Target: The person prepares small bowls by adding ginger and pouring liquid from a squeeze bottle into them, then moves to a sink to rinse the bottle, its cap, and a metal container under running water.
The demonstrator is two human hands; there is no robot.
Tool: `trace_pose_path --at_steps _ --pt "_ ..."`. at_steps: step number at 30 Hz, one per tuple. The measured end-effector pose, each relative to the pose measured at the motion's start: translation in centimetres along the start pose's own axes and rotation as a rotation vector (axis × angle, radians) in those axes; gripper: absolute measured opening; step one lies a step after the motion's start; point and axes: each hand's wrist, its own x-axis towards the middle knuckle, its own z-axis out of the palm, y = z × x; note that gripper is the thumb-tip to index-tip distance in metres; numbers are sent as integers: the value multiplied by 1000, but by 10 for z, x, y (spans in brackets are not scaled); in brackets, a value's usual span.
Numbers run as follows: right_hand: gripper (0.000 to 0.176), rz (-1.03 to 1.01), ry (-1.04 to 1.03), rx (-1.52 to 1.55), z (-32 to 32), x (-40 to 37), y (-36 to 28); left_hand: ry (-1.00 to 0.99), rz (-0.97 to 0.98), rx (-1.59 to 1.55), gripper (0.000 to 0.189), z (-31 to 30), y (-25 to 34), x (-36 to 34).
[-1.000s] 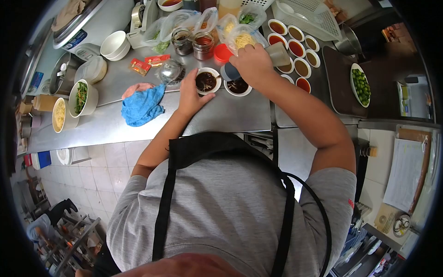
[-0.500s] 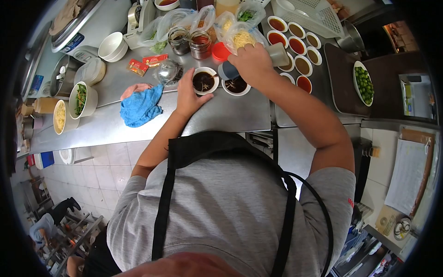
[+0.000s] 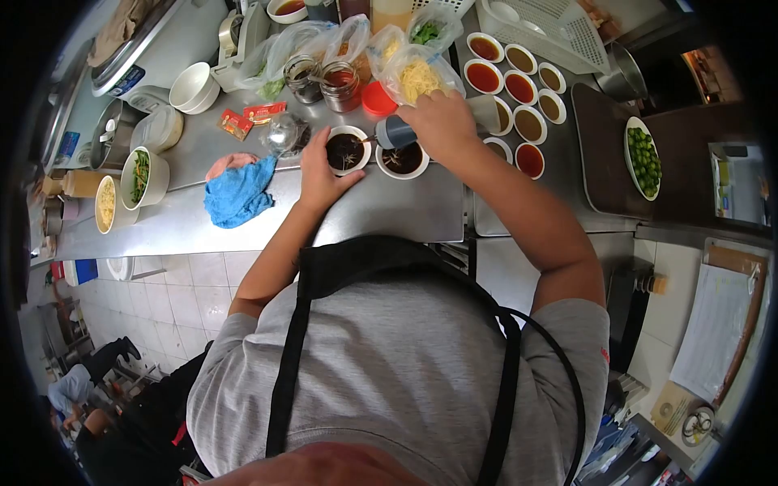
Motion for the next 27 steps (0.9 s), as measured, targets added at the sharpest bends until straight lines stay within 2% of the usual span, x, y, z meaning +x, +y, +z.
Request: trace_pose_path --at_steps 8,12,15,17,19,21,26,27 --pt "62 132 51 451 11 -17 23 -97 -68 91 98 -8 15 10" --pt "64 350 111 987 -6 -6 56 -270 -91 221 96 -15 22 21" --pt "68 321 265 1155 -39 24 100 -349 -123 260 94 -16 26 27" --pt "72 232 295 1172 -65 56 137 -364 -109 274 94 -14 26 30" --pt "58 165 406 1099 -97 94 163 -359 -122 275 94 -12 28 30" --pt "66 142 578 1150 -120 139 180 -364 -140 260 94 -12 29 32" --pt "72 265 1077 859 -77 257 224 -362 -188 228 94 -14 36 36" --pt "73 292 1081 836 -60 275 229 -375 -202 228 94 -14 36 37"
